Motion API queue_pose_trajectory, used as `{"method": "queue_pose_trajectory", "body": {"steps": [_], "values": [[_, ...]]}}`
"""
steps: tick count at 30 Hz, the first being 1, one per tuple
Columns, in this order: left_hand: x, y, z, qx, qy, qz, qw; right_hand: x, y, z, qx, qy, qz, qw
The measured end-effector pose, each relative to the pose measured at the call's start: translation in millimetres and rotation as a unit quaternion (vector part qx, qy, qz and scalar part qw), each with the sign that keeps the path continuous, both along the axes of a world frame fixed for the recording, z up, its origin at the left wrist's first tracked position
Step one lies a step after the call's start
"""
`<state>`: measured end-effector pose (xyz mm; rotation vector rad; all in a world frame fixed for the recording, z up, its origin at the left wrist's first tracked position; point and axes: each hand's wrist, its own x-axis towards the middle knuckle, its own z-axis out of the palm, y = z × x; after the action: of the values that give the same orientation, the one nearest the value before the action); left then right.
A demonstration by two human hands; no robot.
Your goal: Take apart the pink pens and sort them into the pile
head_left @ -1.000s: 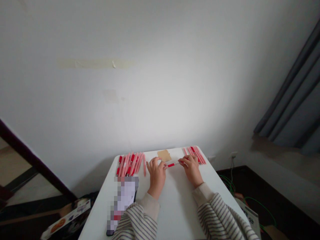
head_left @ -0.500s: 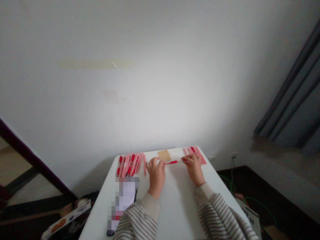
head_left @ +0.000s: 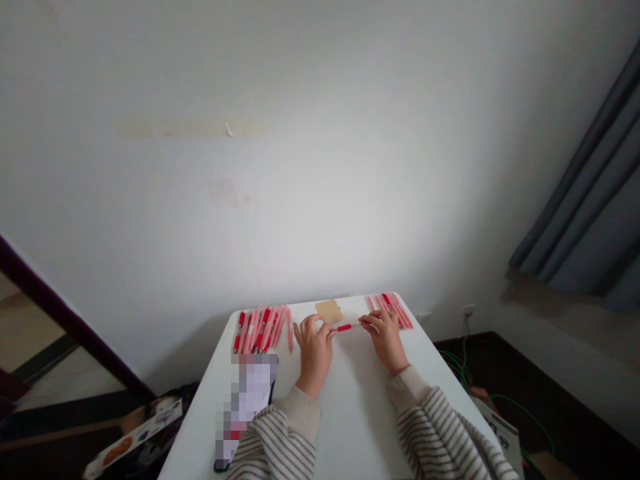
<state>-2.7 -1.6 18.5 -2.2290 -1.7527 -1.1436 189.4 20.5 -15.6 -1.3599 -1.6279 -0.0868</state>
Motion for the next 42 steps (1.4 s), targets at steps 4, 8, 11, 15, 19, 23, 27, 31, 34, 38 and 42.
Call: {"method": "queue_pose_trajectory", "body": {"steps": [4,8,11,15,19,23,27,31,34,38,42], "values": [[-0.1,-0.2,-0.1,0.007,-0.004,-0.006,1.000,-0.9,0.0,0.3,0.003,0.003,0.002,1.000],[-0.6,1.2,-0.9,0.010,-0.008,-0.009,1.000,-1.6,-0.8,1.6,0.002,0.000,0.010,1.000],[-1.3,3.1,-2.3,0.013,-0.012,-0.004,1.000,-1.7,-0.7,2.3,0.001,0.001,0.015,1.000],[-2.4,4.8,-4.4,0.023,-0.011,0.000,1.000,-0.3,1.0,1.8,0.006,0.008,0.014,1.000],[-2.9,5.2,-5.4,0.033,-0.006,0.008,0.999,1.5,2.0,1.3,0.008,0.021,0.013,1.000],[-2.4,4.8,-5.1,0.034,-0.001,0.011,0.999,1.3,0.8,2.2,0.003,0.019,0.013,1.000],[-1.7,3.3,-3.3,0.036,0.004,0.007,0.999,0.6,-0.1,3.1,-0.001,0.015,0.010,1.000],[-1.4,1.7,-1.1,0.030,0.005,0.009,0.999,0.1,0.1,2.9,-0.007,0.017,0.012,1.000],[-1.4,1.2,-0.4,0.022,0.008,0.010,1.000,-0.3,0.4,2.4,-0.011,0.020,0.015,1.000],[-1.4,0.8,-0.2,0.019,0.008,0.009,1.000,0.1,1.1,1.2,-0.011,0.022,0.014,1.000],[-1.7,0.7,-0.5,0.014,0.004,0.015,1.000,2.2,2.9,-1.1,-0.010,0.026,0.015,1.000]]}}
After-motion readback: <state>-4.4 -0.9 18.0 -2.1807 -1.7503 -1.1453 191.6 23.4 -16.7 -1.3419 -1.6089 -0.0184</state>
